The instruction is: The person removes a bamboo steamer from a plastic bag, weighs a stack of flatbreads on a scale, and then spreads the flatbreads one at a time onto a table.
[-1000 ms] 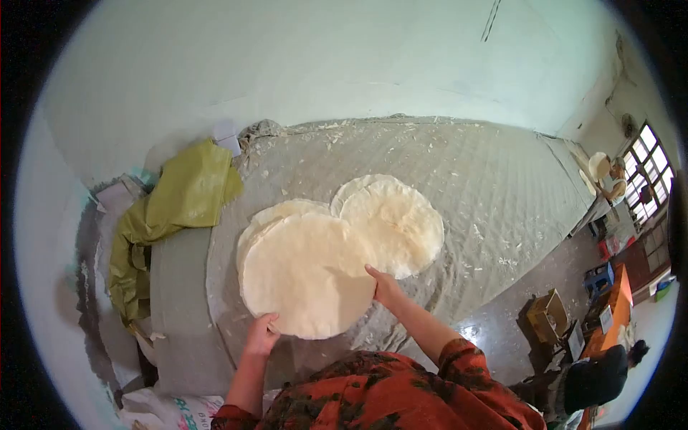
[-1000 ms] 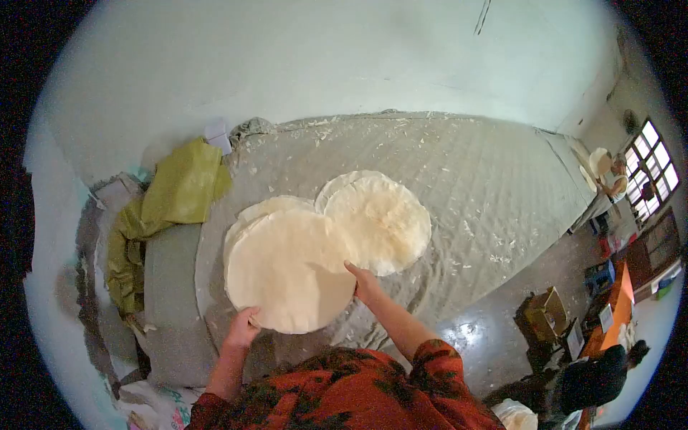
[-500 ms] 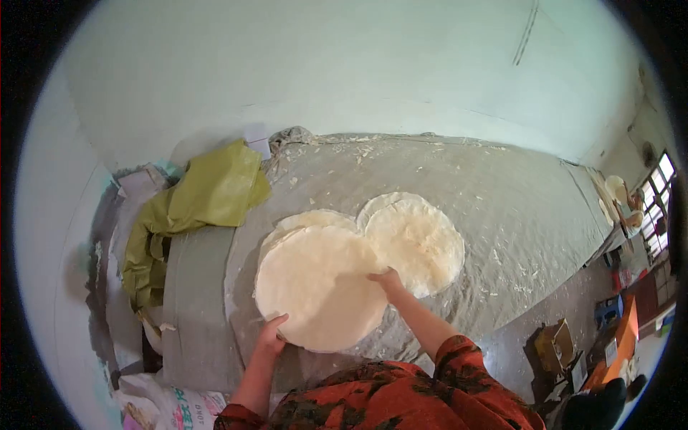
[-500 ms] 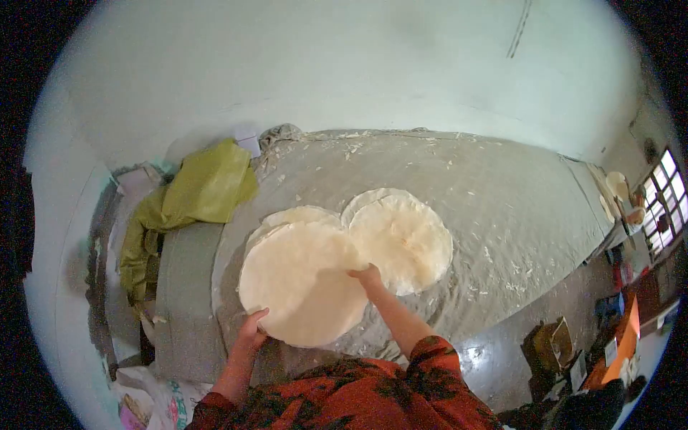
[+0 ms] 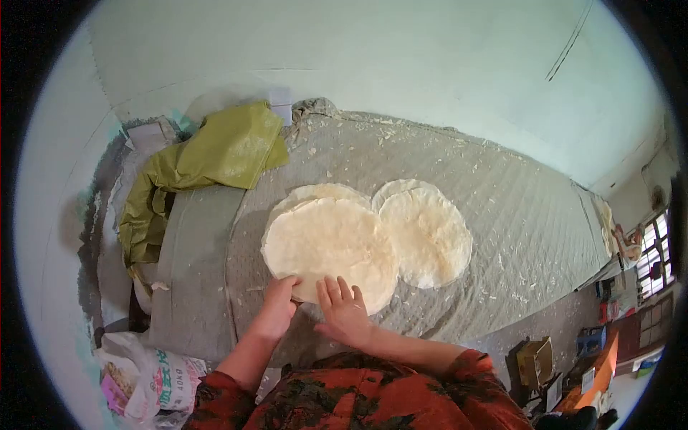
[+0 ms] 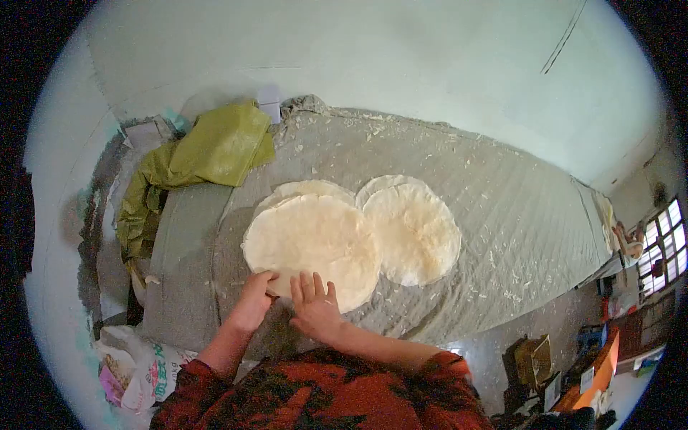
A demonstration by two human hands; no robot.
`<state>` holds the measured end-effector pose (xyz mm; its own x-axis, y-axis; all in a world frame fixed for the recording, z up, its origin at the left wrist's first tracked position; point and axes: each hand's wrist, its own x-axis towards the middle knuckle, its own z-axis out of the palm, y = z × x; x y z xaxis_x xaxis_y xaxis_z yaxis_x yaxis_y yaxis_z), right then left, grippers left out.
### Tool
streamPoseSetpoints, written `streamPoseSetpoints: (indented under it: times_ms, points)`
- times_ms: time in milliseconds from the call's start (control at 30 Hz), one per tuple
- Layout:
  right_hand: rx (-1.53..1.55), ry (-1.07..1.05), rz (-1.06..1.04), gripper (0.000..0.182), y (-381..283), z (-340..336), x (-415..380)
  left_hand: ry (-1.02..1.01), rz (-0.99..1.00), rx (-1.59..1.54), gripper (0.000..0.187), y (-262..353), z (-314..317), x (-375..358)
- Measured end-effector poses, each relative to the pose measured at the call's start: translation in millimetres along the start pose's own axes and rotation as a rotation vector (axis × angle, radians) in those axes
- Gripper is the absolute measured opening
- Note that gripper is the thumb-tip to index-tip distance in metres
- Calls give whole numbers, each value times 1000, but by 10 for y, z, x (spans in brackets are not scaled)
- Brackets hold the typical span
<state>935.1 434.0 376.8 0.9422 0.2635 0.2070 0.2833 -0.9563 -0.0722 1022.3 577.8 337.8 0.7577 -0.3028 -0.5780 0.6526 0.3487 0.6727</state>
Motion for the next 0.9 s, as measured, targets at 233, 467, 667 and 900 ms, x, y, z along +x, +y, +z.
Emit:
streamPoseSetpoints:
  times_ms: [233,467,667,900]
  points:
    - [52,-97,168,18,597,-412,777,-248,-1,-333,43,327,218,75]
    - [834,-11,380,34,1319,-2134,1154,-149,51,-311,64,-180,-553,688]
    - [1292,-58,595,43,2092,-1238,418,-645,138,-562,86,-124,-309,247]
    - [1385,-128,1116,35,2671,880,-613,-438,25,-371,63,-532,-397,748]
